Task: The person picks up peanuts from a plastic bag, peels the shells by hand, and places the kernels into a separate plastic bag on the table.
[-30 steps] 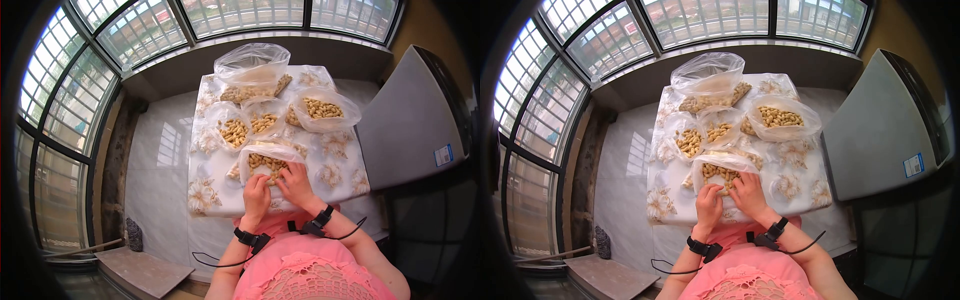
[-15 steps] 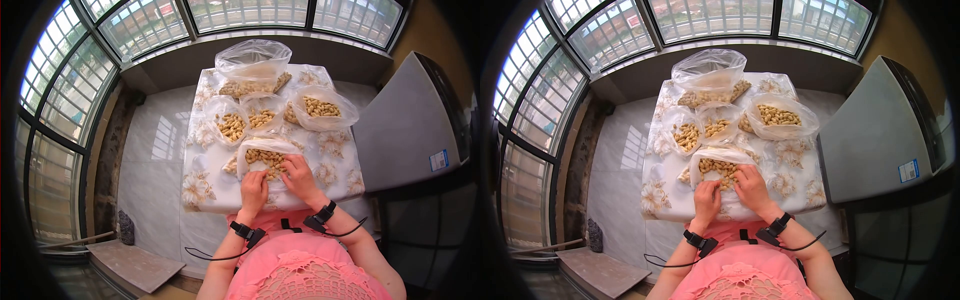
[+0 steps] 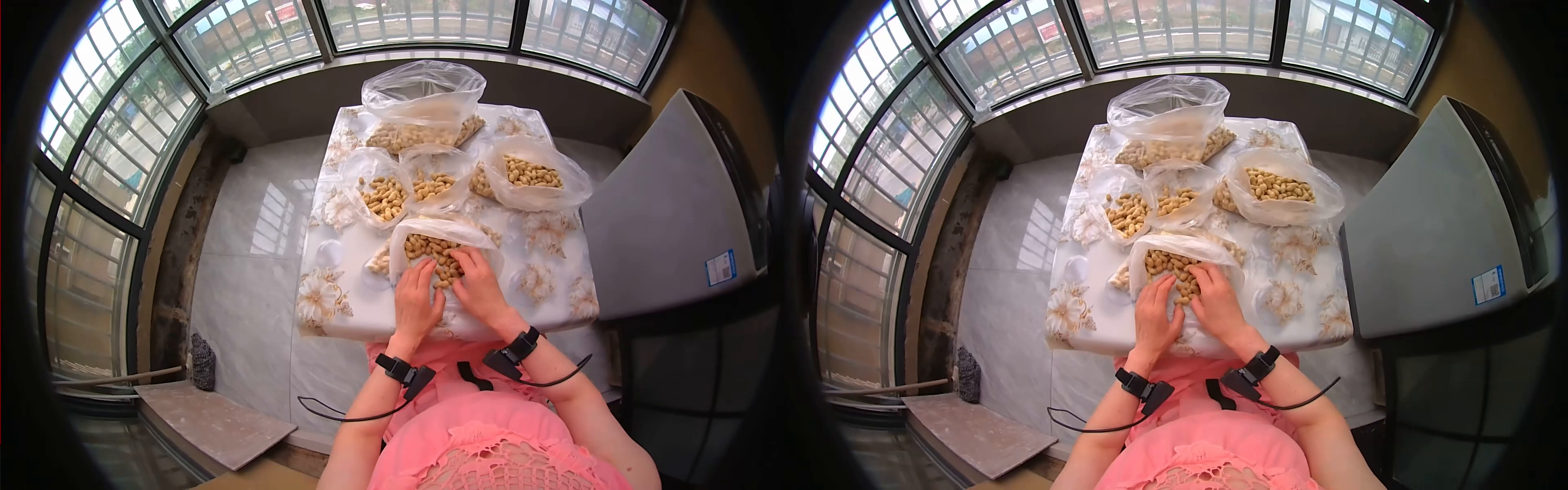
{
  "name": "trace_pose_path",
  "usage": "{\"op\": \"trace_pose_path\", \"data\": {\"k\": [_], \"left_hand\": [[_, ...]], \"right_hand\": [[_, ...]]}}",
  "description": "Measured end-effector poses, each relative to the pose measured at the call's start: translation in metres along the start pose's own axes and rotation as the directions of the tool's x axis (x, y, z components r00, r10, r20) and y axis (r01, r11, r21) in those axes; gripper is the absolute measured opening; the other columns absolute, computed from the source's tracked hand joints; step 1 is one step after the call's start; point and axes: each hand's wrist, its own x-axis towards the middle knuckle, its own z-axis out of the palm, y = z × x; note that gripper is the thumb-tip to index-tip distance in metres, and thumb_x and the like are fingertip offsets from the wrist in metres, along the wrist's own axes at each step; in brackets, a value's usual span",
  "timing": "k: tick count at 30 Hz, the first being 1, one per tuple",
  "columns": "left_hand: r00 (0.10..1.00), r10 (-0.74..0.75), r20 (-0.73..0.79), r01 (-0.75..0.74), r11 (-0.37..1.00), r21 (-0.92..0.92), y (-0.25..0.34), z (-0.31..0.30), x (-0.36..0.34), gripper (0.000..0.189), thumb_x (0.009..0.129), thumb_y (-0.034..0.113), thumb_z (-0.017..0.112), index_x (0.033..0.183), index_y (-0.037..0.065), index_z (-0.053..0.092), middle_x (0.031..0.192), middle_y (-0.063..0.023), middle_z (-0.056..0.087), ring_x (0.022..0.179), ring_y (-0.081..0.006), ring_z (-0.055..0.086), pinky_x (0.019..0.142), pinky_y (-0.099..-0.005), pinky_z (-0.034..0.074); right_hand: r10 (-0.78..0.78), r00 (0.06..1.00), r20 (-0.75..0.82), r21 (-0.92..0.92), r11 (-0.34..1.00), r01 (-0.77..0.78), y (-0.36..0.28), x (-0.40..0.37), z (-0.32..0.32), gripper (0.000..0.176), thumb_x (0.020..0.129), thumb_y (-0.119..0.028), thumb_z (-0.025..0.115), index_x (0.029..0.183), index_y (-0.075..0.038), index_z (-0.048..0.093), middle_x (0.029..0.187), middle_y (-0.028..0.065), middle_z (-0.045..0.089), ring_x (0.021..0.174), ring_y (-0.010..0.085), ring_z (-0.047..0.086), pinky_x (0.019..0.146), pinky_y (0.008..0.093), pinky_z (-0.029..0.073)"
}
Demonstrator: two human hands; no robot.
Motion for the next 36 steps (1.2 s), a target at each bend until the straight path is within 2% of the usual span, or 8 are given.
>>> {"op": "trace_pose_path", "data": {"k": [5,8,15,18,20,23,30,36], "left_hand": [[1.000,-0.003,-0.018,0.003,1.000,-0.003,-0.004,0.002,-0.001,0.060,0.080,0.003,0.073,0.139,0.000,0.059,0.138,-0.0202,0.065,0.124,-0.0413,0.061,0.108,-0.0492,0.049],[1.000,-0.004,-0.022,0.003,1.000,-0.009,-0.001,0.002,-0.002,0.060,0.080,0.003,0.073,0.139,-0.001,0.059,0.138,-0.0210,0.065,0.125,-0.0417,0.061,0.108,-0.0493,0.048],[1.000,0.000,-0.029,-0.001,1.000,-0.023,-0.003,0.003,-0.001,0.061,0.080,0.002,0.071,0.139,-0.001,0.058,0.138,-0.0210,0.064,0.126,-0.0412,0.060,0.109,-0.0491,0.048],[0.999,0.016,-0.031,-0.016,1.000,-0.009,-0.004,0.003,-0.002,0.062,0.080,0.002,0.070,0.141,-0.001,0.057,0.139,-0.0206,0.064,0.126,-0.0407,0.059,0.110,-0.0491,0.047],[1.000,0.016,-0.026,-0.016,1.000,-0.016,-0.005,0.003,-0.003,0.063,0.080,0.002,0.070,0.141,0.000,0.056,0.139,-0.0206,0.063,0.126,-0.0408,0.059,0.110,-0.0492,0.047],[1.000,0.008,-0.029,-0.008,1.000,-0.019,-0.005,0.003,-0.003,0.063,0.080,0.001,0.070,0.141,0.000,0.056,0.139,-0.0205,0.063,0.126,-0.0410,0.059,0.110,-0.0492,0.047],[0.998,0.011,-0.060,-0.011,1.000,-0.001,-0.005,0.003,-0.003,0.052,0.082,0.000,0.069,0.133,0.002,0.061,0.124,-0.0185,0.065,0.116,-0.0387,0.061,0.102,-0.0488,0.050],[0.998,-0.015,-0.059,0.012,0.999,-0.046,0.000,0.000,-0.003,0.047,0.081,-0.003,0.070,0.127,0.002,0.064,0.112,-0.0163,0.067,0.106,-0.0375,0.063,0.093,-0.0472,0.051]], "right_hand": [[-0.081,0.987,-0.137,-0.199,0.979,0.053,-0.006,-0.006,0.000,0.066,0.080,-0.006,0.076,0.141,0.006,0.054,0.134,0.0236,0.057,0.123,0.0434,0.058,0.105,0.0474,0.050],[-0.115,0.983,-0.143,-0.287,0.955,0.070,-0.006,-0.005,0.002,0.069,0.078,-0.008,0.076,0.142,0.006,0.053,0.135,0.0264,0.056,0.120,0.0451,0.059,0.103,0.0485,0.051],[-0.042,0.996,-0.085,-0.199,0.980,0.024,-0.002,0.010,0.009,0.068,0.076,-0.005,0.073,0.140,0.005,0.054,0.131,0.0277,0.058,0.119,0.0472,0.059,0.102,0.0509,0.051],[-0.101,0.993,-0.068,-0.135,0.987,0.091,0.006,0.009,0.010,0.062,0.077,-0.002,0.071,0.137,0.003,0.057,0.129,0.0243,0.060,0.118,0.0451,0.061,0.100,0.0503,0.052],[-0.061,0.998,-0.010,0.042,0.997,0.062,0.007,0.009,0.006,0.052,0.079,-0.001,0.071,0.130,0.002,0.063,0.128,0.0210,0.061,0.117,0.0417,0.063,0.099,0.0470,0.054],[-0.115,0.992,-0.052,0.086,0.989,0.119,0.004,0.001,0.006,0.043,0.080,0.000,0.072,0.123,0.001,0.067,0.125,0.0193,0.061,0.114,0.0393,0.064,0.097,0.0436,0.055],[-0.236,0.949,-0.209,-0.033,0.972,0.235,0.013,-0.010,0.015,0.042,0.080,-0.004,0.078,0.120,-0.001,0.068,0.125,0.0172,0.062,0.115,0.0372,0.062,0.098,0.0436,0.054],[-0.226,0.952,-0.208,-0.036,0.974,0.223,0.013,-0.012,0.015,0.045,0.078,-0.005,0.080,0.122,-0.003,0.068,0.124,0.0165,0.063,0.115,0.0370,0.062,0.099,0.0445,0.052]]}}
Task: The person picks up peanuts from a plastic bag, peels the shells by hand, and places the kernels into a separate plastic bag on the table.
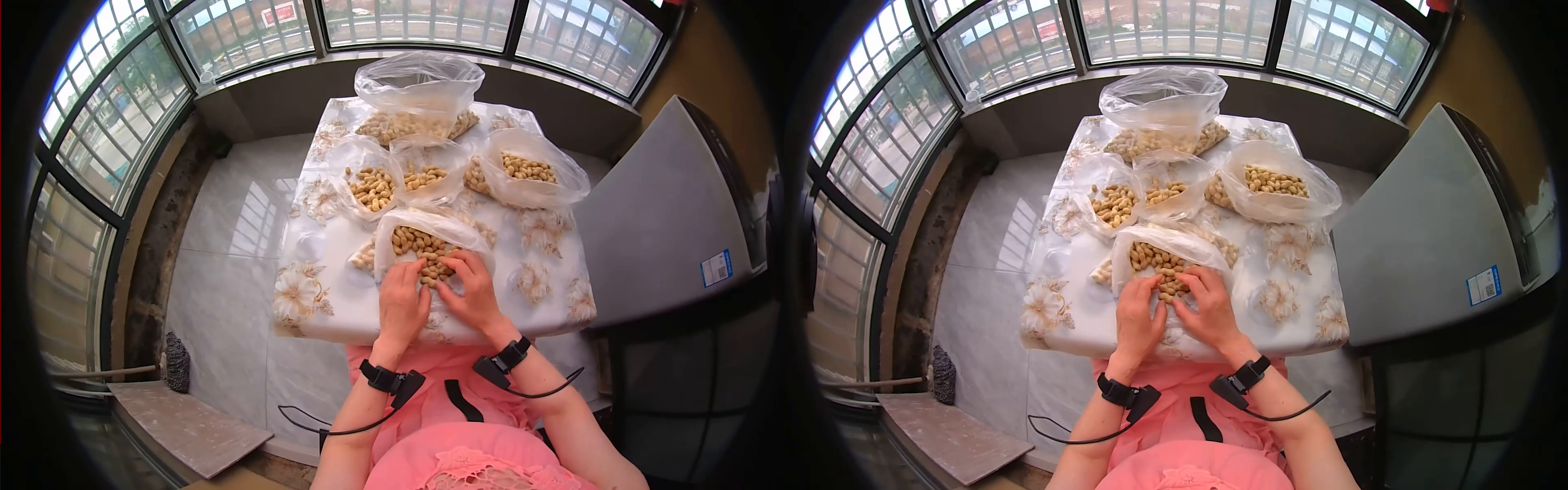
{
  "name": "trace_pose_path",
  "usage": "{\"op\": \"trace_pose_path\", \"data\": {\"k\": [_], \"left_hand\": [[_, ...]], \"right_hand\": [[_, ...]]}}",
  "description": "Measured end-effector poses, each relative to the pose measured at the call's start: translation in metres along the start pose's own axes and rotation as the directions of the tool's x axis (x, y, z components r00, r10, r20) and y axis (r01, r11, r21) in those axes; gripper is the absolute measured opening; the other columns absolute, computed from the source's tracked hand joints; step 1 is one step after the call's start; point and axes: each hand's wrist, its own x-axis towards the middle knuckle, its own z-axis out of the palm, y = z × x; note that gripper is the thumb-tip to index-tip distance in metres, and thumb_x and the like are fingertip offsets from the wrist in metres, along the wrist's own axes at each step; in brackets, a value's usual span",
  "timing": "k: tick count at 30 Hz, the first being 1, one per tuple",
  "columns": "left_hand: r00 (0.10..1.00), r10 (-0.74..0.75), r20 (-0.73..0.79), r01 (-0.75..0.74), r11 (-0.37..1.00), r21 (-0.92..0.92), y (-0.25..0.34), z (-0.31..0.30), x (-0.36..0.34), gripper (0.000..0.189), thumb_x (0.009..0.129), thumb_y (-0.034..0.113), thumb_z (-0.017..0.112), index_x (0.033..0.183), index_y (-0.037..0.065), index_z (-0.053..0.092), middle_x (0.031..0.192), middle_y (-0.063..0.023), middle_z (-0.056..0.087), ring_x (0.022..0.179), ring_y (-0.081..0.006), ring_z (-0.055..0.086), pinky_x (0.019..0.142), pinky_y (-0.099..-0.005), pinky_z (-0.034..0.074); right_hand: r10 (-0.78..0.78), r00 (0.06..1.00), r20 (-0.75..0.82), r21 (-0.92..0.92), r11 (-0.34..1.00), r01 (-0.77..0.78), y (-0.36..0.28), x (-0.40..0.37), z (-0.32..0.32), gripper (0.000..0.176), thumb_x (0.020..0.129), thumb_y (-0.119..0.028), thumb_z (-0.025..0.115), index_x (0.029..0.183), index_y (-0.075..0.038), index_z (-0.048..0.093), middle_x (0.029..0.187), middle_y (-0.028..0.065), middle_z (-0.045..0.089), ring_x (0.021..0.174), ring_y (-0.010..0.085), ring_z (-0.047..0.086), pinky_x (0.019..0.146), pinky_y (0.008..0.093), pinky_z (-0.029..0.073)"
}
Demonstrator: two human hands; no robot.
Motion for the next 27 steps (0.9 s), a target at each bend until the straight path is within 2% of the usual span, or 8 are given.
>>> {"op": "trace_pose_path", "data": {"k": [7,9,10,12,15,22,27], "left_hand": [[1.000,-0.007,0.023,0.008,1.000,-0.025,-0.0028,-0.0014,-0.0002,0.049,0.079,-0.005,0.069,0.127,0.003,0.066,0.105,-0.0154,0.068,0.102,-0.0358,0.064,0.092,-0.0460,0.052],[0.999,-0.007,0.033,0.008,0.999,-0.031,-0.0010,-0.0020,0.0006,0.048,0.078,-0.005,0.069,0.126,0.003,0.067,0.102,-0.0142,0.069,0.102,-0.0351,0.064,0.092,-0.0455,0.052],[0.999,-0.009,0.039,0.010,0.999,-0.032,-0.0005,-0.0023,0.0008,0.048,0.078,-0.005,0.069,0.126,0.003,0.067,0.102,-0.0142,0.069,0.102,-0.0351,0.064,0.092,-0.0455,0.052],[1.000,0.009,0.027,-0.007,0.998,-0.058,-0.0011,-0.0032,0.0016,0.046,0.078,-0.007,0.068,0.123,0.002,0.068,0.101,-0.0132,0.069,0.102,-0.0352,0.065,0.091,-0.0455,0.052],[0.999,0.023,0.030,-0.021,0.998,-0.064,-0.0025,-0.0028,0.0018,0.045,0.078,-0.009,0.067,0.122,0.002,0.068,0.102,-0.0129,0.070,0.102,-0.0356,0.064,0.091,-0.0456,0.052],[0.999,0.011,0.039,-0.007,0.997,-0.083,0.0006,-0.0049,0.0041,0.043,0.081,-0.010,0.068,0.122,0.003,0.068,0.101,-0.0134,0.069,0.103,-0.0368,0.063,0.091,-0.0469,0.051],[0.999,0.007,0.037,-0.004,0.996,-0.085,0.0020,-0.0055,0.0045,0.040,0.083,-0.008,0.068,0.121,0.003,0.067,0.100,-0.0133,0.068,0.101,-0.0367,0.063,0.090,-0.0473,0.050]], "right_hand": [[0.021,1.000,0.005,0.015,1.000,-0.021,-0.0013,-0.0006,0.0010,0.043,0.078,-0.004,0.077,0.119,-0.004,0.067,0.123,0.0156,0.064,0.114,0.0370,0.061,0.099,0.0442,0.052],[0.027,0.999,0.017,0.021,0.999,-0.028,0.0004,-0.0013,-0.0006,0.034,0.078,-0.004,0.077,0.110,-0.004,0.068,0.123,0.0160,0.063,0.115,0.0360,0.062,0.097,0.0437,0.053],[0.033,0.999,0.017,0.021,0.999,-0.034,0.0003,-0.0014,-0.0015,0.034,0.078,-0.004,0.077,0.110,-0.004,0.068,0.123,0.0160,0.063,0.115,0.0360,0.062,0.097,0.0437,0.053],[-0.013,1.000,0.019,0.012,1.000,0.013,-0.0003,-0.0001,-0.0022,0.025,0.076,-0.004,0.078,0.099,-0.004,0.067,0.122,0.0157,0.063,0.115,0.0353,0.062,0.097,0.0430,0.052],[-0.012,0.999,0.035,0.032,0.999,0.011,-0.0020,0.0010,-0.0036,0.022,0.075,-0.004,0.078,0.095,-0.005,0.068,0.122,0.0155,0.063,0.115,0.0349,0.062,0.098,0.0425,0.052],[-0.004,0.997,0.082,0.071,0.997,-0.002,-0.0035,0.0019,-0.0050,0.024,0.074,-0.005,0.081,0.095,-0.005,0.069,0.123,0.0153,0.063,0.116,0.0349,0.062,0.098,0.0429,0.052],[-0.003,0.998,0.057,0.015,1.000,0.003,-0.0018,0.0027,-0.0021,0.024,0.076,-0.009,0.082,0.096,-0.006,0.069,0.123,0.0138,0.064,0.114,0.0356,0.061,0.097,0.0455,0.049]]}}
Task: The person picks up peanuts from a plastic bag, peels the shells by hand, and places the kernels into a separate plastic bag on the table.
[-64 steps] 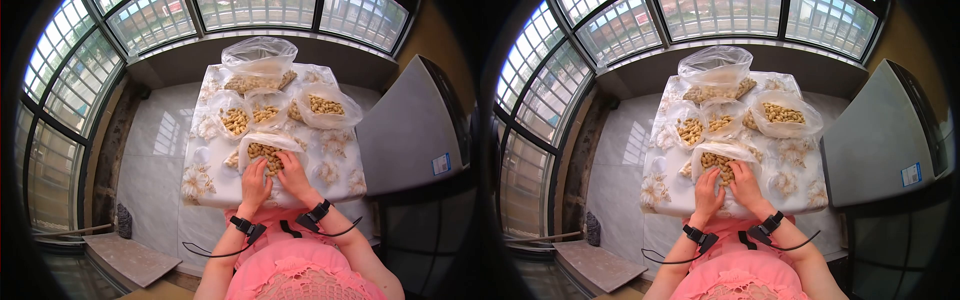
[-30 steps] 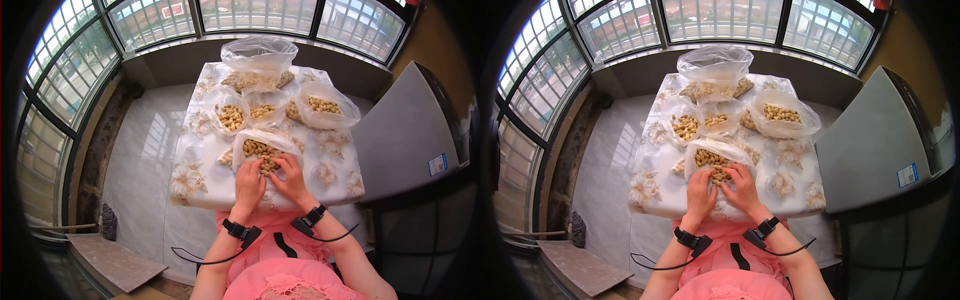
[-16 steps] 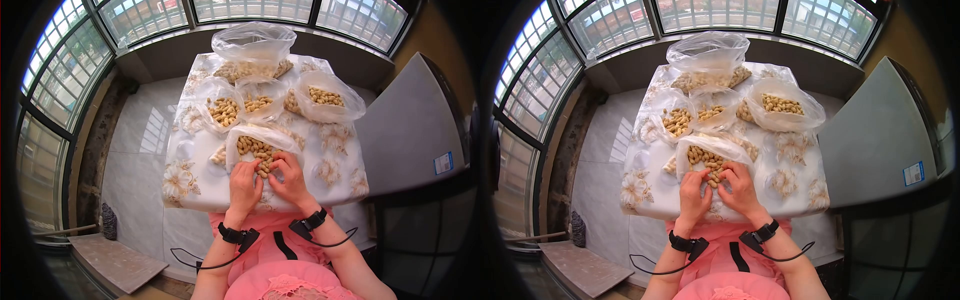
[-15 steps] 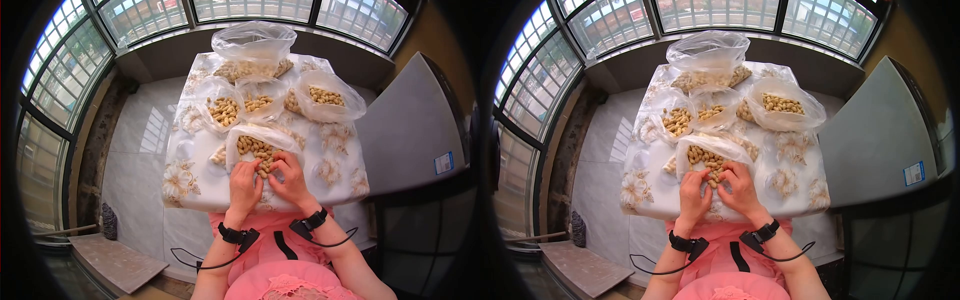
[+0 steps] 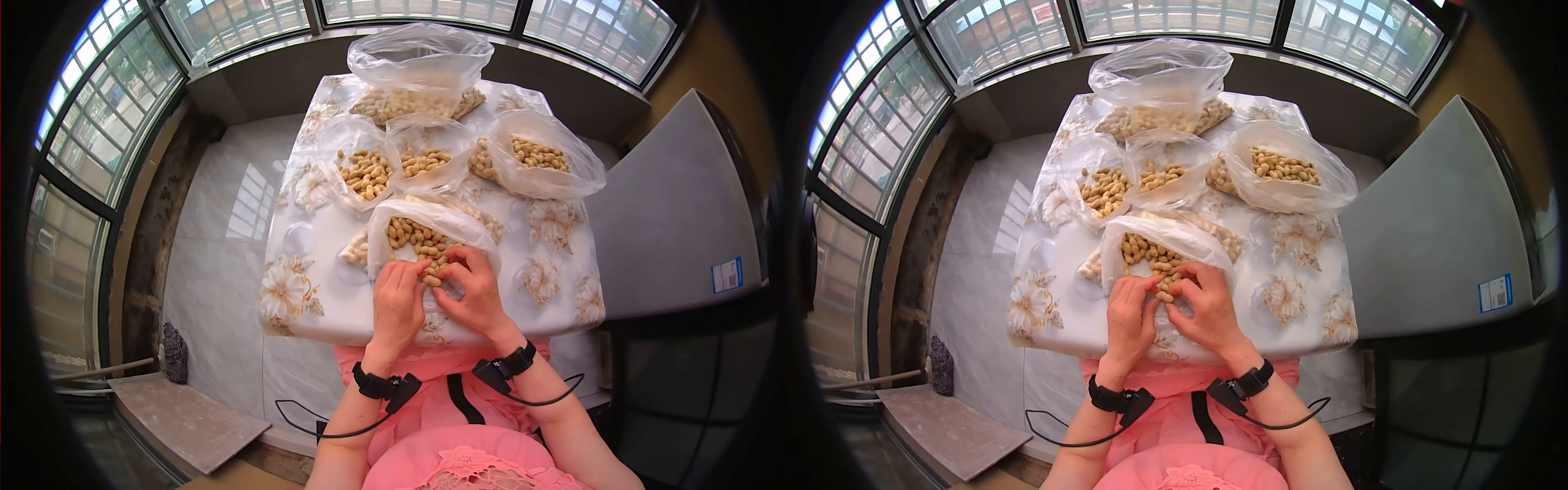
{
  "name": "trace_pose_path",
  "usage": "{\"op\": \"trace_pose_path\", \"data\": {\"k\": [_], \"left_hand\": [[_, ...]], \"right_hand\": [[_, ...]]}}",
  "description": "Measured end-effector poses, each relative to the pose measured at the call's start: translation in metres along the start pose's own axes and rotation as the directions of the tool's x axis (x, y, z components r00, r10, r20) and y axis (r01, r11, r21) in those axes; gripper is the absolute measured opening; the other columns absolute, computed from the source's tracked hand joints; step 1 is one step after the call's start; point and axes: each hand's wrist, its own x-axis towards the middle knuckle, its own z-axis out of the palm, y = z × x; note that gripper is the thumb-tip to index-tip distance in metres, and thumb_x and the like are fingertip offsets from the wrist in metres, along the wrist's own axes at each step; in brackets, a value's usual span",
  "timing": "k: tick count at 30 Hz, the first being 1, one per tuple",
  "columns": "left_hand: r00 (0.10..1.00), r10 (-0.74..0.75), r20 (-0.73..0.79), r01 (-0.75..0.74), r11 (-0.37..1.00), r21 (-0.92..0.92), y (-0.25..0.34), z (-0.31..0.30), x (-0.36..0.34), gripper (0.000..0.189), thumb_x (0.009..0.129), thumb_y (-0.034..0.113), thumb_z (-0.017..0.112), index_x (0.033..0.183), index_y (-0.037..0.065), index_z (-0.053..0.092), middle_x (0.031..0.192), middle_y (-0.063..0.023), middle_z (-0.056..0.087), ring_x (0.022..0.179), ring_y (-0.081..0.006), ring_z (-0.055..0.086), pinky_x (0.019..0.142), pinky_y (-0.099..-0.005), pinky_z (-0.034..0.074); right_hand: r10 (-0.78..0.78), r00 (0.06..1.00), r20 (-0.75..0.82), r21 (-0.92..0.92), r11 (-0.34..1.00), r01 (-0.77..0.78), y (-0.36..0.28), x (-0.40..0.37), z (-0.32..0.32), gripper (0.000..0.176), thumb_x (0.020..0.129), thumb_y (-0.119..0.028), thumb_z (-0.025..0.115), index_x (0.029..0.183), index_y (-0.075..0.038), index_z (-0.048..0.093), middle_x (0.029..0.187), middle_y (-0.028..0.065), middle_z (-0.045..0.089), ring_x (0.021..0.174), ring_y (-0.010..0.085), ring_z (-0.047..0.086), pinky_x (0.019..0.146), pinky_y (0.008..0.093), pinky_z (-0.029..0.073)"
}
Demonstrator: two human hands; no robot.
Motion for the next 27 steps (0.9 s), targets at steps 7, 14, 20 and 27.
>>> {"op": "trace_pose_path", "data": {"k": [7,14,20,27], "left_hand": [[1.000,-0.014,0.009,0.014,1.000,0.005,0.0004,-0.0001,-0.0001,0.035,0.085,-0.006,0.068,0.119,0.002,0.068,0.100,-0.0138,0.068,0.101,-0.0371,0.063,0.090,-0.0474,0.051],[1.000,0.012,-0.013,-0.012,1.000,-0.002,-0.0038,0.0010,-0.0034,0.027,0.086,-0.003,0.071,0.113,0.002,0.070,0.102,-0.0143,0.071,0.101,-0.0364,0.065,0.088,-0.0471,0.051],[1.000,-0.008,-0.013,0.008,1.000,-0.019,-0.0039,0.0009,-0.0036,0.017,0.089,0.004,0.073,0.106,0.002,0.070,0.097,-0.0138,0.071,0.097,-0.0366,0.066,0.085,-0.0477,0.051],[1.000,-0.003,-0.019,0.003,1.000,-0.003,-0.0027,0.0013,-0.0028,0.010,0.093,0.009,0.073,0.100,0.002,0.070,0.093,-0.0133,0.070,0.093,-0.0360,0.065,0.083,-0.0464,0.051]], "right_hand": [[-0.009,1.000,-0.005,-0.012,1.000,0.009,0.0012,-0.0011,0.0006,0.024,0.078,-0.010,0.082,0.097,-0.006,0.069,0.122,0.0142,0.064,0.113,0.0355,0.061,0.096,0.0456,0.049],[0.006,1.000,0.003,-0.002,1.000,-0.006,0.0017,-0.0018,-0.0003,0.020,0.087,-0.016,0.080,0.099,-0.005,0.070,0.120,0.0138,0.065,0.112,0.0350,0.061,0.096,0.0457,0.048],[0.015,1.000,0.006,0.018,1.000,-0.015,0.0010,-0.0017,-0.0008,0.022,0.089,-0.017,0.080,0.106,-0.005,0.073,0.118,0.0130,0.066,0.112,0.0341,0.061,0.096,0.0449,0.048],[-0.005,1.000,0.016,0.045,0.999,0.004,0.0050,-0.0035,-0.0009,0.027,0.088,-0.016,0.080,0.112,-0.008,0.073,0.118,0.0119,0.066,0.112,0.0331,0.061,0.096,0.0436,0.048]]}}
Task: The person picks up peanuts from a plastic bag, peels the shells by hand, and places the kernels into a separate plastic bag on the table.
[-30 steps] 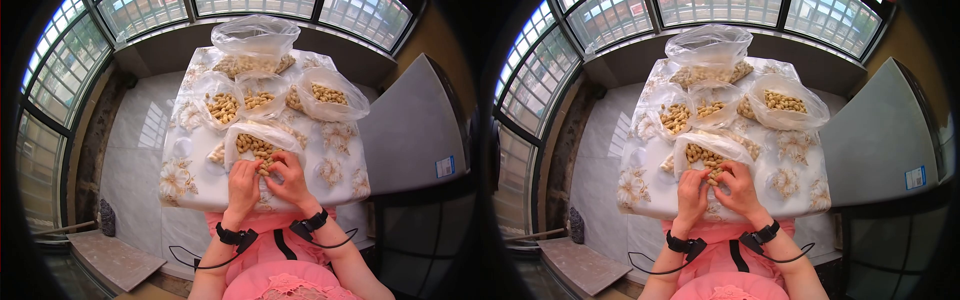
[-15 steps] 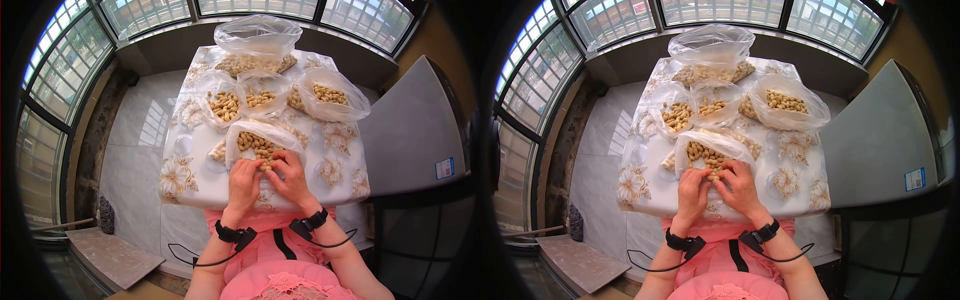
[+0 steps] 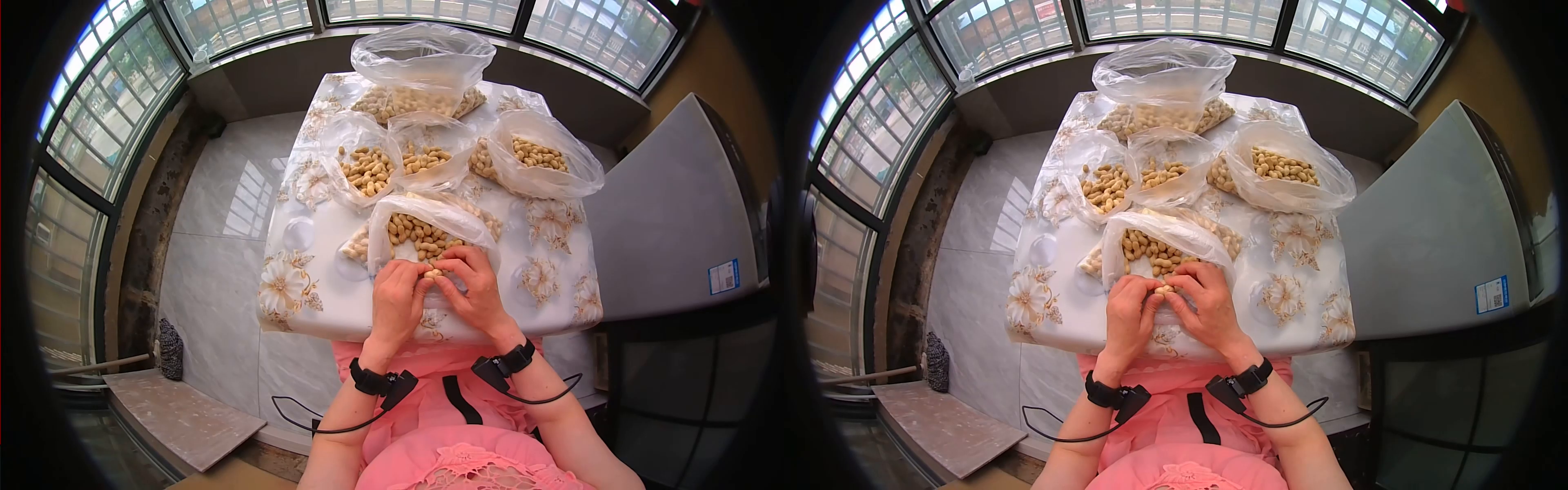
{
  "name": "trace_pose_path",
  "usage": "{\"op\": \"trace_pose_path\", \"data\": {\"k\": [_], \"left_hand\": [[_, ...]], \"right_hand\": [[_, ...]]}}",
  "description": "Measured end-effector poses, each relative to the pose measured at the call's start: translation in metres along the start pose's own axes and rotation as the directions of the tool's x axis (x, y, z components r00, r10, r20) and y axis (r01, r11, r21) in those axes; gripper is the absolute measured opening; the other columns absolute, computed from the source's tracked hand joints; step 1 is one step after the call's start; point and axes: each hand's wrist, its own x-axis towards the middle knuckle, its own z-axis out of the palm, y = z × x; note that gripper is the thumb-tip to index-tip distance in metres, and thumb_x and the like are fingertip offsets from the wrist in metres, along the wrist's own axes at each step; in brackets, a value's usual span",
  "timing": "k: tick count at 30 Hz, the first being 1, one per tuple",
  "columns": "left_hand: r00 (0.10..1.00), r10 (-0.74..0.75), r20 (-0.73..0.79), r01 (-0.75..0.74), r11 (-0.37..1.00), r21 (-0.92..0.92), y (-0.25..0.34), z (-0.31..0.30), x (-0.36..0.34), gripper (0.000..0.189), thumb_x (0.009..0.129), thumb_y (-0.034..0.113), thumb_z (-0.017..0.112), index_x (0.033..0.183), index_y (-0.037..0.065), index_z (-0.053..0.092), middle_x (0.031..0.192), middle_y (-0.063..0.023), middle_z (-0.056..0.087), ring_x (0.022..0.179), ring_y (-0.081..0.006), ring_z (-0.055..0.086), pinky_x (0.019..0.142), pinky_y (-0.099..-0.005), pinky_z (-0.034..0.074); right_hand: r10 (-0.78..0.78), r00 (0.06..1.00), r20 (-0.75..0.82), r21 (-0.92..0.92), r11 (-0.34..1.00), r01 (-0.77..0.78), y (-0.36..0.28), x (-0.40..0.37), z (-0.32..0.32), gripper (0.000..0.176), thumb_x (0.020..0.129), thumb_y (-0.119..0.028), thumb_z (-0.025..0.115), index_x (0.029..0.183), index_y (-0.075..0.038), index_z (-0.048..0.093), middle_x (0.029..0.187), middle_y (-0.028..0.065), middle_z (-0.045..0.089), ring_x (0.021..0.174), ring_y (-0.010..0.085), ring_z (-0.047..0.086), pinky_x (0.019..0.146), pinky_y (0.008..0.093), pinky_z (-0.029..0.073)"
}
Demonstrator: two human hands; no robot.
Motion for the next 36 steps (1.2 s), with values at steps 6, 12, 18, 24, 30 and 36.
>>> {"op": "trace_pose_path", "data": {"k": [6,12,18,24,30,36], "left_hand": [[1.000,-0.014,0.022,0.014,1.000,0.010,-0.0013,-0.0004,-0.0013,0.014,0.098,0.016,0.069,0.103,0.003,0.069,0.095,-0.0138,0.070,0.095,-0.0370,0.065,0.084,-0.0482,0.050],[1.000,-0.004,0.003,0.004,1.000,0.005,-0.0020,0.0007,-0.0017,0.010,0.099,0.011,0.066,0.103,0.003,0.070,0.095,-0.0141,0.070,0.095,-0.0370,0.065,0.084,-0.0480,0.050],[0.999,-0.030,-0.014,0.030,1.000,-0.010,0.0006,0.0007,-0.0021,0.013,0.096,0.004,0.069,0.109,0.001,0.071,0.097,-0.0146,0.071,0.095,-0.0364,0.066,0.085,-0.0462,0.051],[0.998,-0.064,0.006,0.064,0.998,-0.013,0.0034,-0.0014,-0.0027,0.021,0.094,0.003,0.071,0.115,0.002,0.070,0.097,-0.0140,0.071,0.095,-0.0344,0.067,0.085,-0.0446,0.051],[0.998,-0.061,0.003,0.061,0.998,-0.021,0.0025,-0.0012,-0.0034,0.023,0.093,0.002,0.072,0.116,0.002,0.069,0.096,-0.0133,0.070,0.093,-0.0336,0.066,0.085,-0.0438,0.051],[0.998,-0.068,0.005,0.068,0.997,-0.022,0.0021,-0.0006,-0.0041,0.022,0.093,0.002,0.072,0.115,0.002,0.069,0.097,-0.0132,0.070,0.093,-0.0334,0.067,0.086,-0.0440,0.051]], "right_hand": [[-0.013,1.000,0.004,-0.007,1.000,0.013,-0.0035,0.0011,-0.0013,0.027,0.085,-0.014,0.081,0.111,-0.008,0.073,0.117,0.0115,0.066,0.111,0.0332,0.062,0.097,0.0445,0.048],[-0.003,1.000,0.009,-0.004,1.000,0.003,-0.0050,0.0014,-0.0015,0.024,0.087,-0.013,0.080,0.109,-0.008,0.074,0.115,0.0113,0.067,0.110,0.0330,0.062,0.096,0.0445,0.048],[-0.005,1.000,0.000,-0.016,1.000,0.005,-0.0056,0.0016,-0.0014,0.021,0.088,-0.013,0.080,0.107,-0.007,0.073,0.114,0.0111,0.067,0.108,0.0328,0.063,0.094,0.0444,0.049],[-0.004,1.000,-0.004,-0.016,1.000,0.004,-0.0045,0.0007,-0.0004,0.020,0.089,-0.014,0.079,0.106,-0.006,0.073,0.113,0.0111,0.067,0.107,0.0326,0.063,0.094,0.0441,0.049],[-0.007,1.000,0.000,-0.028,1.000,0.007,-0.0046,0.0006,-0.0009,0.019,0.090,-0.014,0.079,0.106,-0.006,0.072,0.113,0.0113,0.066,0.107,0.0327,0.063,0.094,0.0443,0.049],[-0.002,1.000,0.004,-0.029,1.000,0.002,-0.0039,0.0003,-0.0004,0.019,0.090,-0.014,0.079,0.106,-0.006,0.072,0.113,0.0115,0.066,0.107,0.0330,0.062,0.094,0.0443,0.049]]}}
